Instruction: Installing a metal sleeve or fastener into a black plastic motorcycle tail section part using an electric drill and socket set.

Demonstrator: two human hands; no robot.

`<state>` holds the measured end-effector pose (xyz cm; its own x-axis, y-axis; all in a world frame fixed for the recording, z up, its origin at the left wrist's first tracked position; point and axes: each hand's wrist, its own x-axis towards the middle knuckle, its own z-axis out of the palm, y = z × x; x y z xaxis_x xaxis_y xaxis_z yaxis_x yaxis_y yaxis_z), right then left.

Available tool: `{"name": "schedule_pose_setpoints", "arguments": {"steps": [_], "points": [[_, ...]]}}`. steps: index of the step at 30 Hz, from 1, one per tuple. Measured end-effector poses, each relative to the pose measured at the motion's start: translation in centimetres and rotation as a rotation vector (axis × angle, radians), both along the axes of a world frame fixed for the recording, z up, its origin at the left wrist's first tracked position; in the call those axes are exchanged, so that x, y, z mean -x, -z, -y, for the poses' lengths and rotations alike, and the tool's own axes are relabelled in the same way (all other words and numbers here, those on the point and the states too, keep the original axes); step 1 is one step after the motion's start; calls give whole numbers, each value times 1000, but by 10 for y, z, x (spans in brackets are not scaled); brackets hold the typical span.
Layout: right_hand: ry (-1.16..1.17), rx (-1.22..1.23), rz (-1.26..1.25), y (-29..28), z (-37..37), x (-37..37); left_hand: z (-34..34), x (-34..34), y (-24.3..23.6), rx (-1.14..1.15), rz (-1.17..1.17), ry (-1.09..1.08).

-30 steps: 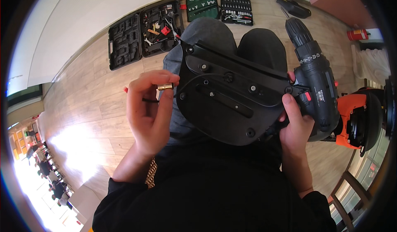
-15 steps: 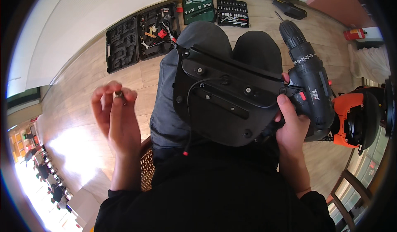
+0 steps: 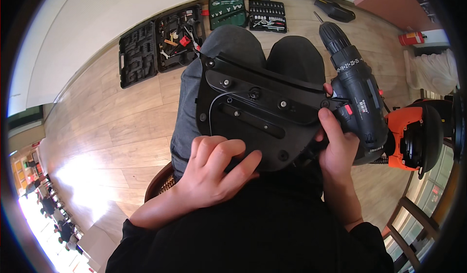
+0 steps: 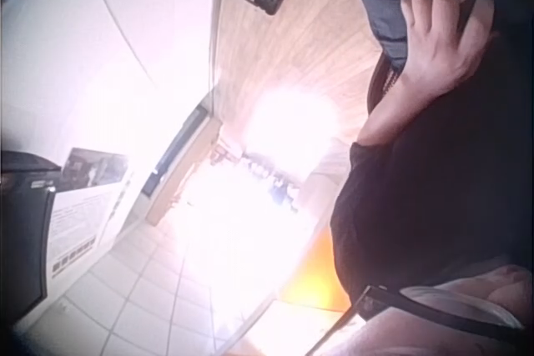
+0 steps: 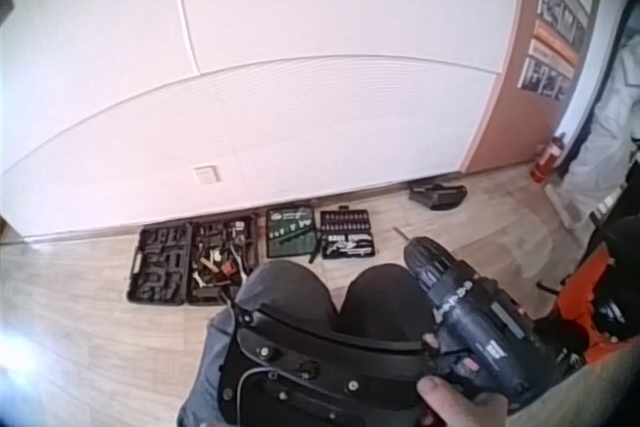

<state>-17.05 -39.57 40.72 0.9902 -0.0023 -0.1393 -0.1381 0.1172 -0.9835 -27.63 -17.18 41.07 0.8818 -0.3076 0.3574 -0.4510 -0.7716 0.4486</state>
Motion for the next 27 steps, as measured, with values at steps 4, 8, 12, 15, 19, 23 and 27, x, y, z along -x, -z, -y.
{"name": "schedule_pose_setpoints", "arguments": {"steps": [4,8,12,15,19,23,27], "points": [[15,-5,-23,-4,-3,0,12,-10,8,20,0,-23],[7,25,-79,-10,-6,-2,18,-24,2,-17,-56,-108],[-42,44,-112,-21,-10,-5,23,-28,-3,-24,-91,-129],[-43,22,-81,-35,-17,-9,22,-28,-1,2,-77,-157],[-152,-59,-125,-44,-19,-18,10,-31,-1,64,-28,-200],[-201,-86,-89,-50,-27,-25,-5,-35,-17,161,-84,-253],[-201,-106,37,-55,-30,-30,-20,-35,-22,338,-172,-350]]}}
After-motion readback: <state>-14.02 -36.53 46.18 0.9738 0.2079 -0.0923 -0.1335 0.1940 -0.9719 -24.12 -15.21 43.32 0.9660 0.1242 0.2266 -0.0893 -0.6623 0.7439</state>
